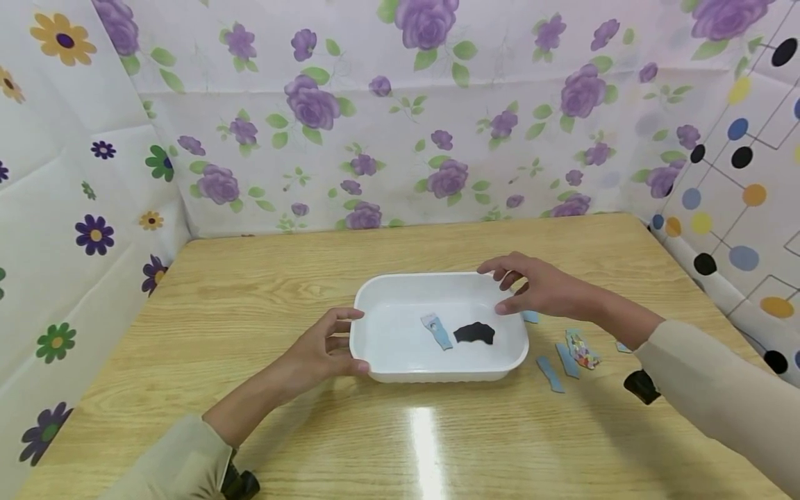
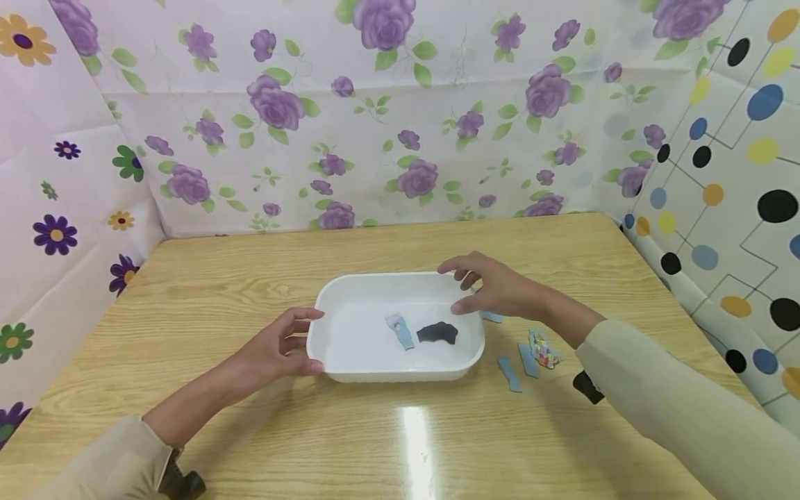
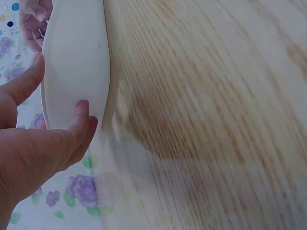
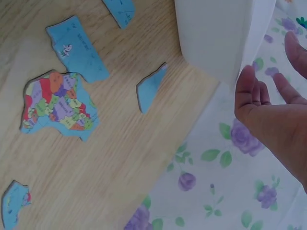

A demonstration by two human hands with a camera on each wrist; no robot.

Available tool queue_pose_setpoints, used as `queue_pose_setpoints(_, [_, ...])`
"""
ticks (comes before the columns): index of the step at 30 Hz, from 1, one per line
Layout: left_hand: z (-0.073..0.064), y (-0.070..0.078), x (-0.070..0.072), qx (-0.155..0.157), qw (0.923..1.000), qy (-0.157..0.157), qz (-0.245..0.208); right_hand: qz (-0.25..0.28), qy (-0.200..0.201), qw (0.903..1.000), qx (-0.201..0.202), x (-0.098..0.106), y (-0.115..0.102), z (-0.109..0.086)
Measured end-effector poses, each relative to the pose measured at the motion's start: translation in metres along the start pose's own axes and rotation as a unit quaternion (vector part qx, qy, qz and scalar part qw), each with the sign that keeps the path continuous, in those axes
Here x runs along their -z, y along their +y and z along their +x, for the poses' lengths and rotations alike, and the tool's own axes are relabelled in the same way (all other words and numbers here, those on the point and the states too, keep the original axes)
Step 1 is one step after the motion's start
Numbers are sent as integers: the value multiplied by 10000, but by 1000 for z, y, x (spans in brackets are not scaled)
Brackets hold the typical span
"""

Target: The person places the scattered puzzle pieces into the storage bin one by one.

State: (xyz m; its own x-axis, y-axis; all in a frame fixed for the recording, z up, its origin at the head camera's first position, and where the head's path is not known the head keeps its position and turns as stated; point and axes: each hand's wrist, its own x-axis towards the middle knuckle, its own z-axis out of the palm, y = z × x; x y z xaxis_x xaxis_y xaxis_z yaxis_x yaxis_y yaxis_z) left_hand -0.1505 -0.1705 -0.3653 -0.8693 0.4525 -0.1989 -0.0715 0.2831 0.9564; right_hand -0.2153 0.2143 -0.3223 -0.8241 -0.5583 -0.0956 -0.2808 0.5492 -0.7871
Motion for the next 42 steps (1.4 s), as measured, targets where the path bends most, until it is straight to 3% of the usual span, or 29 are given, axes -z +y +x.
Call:
queue_pose_setpoints(11, [1, -2, 0, 101, 9999, 92, 25, 88, 483, 9988, -31, 6, 13, -10])
queue_pose_setpoints(18, [2, -2, 0, 100, 9999, 100, 38, -196, 614, 9978, -130, 21, 24, -28])
queue_pose_setpoints(28, [2, -1, 0, 74, 10000, 64, 15, -929, 753, 9900, -743, 41, 50, -56])
queue_pose_setpoints(42, [1, -2, -1, 17, 10000, 40, -16, -1299, 898, 9847, -738, 59, 75, -83])
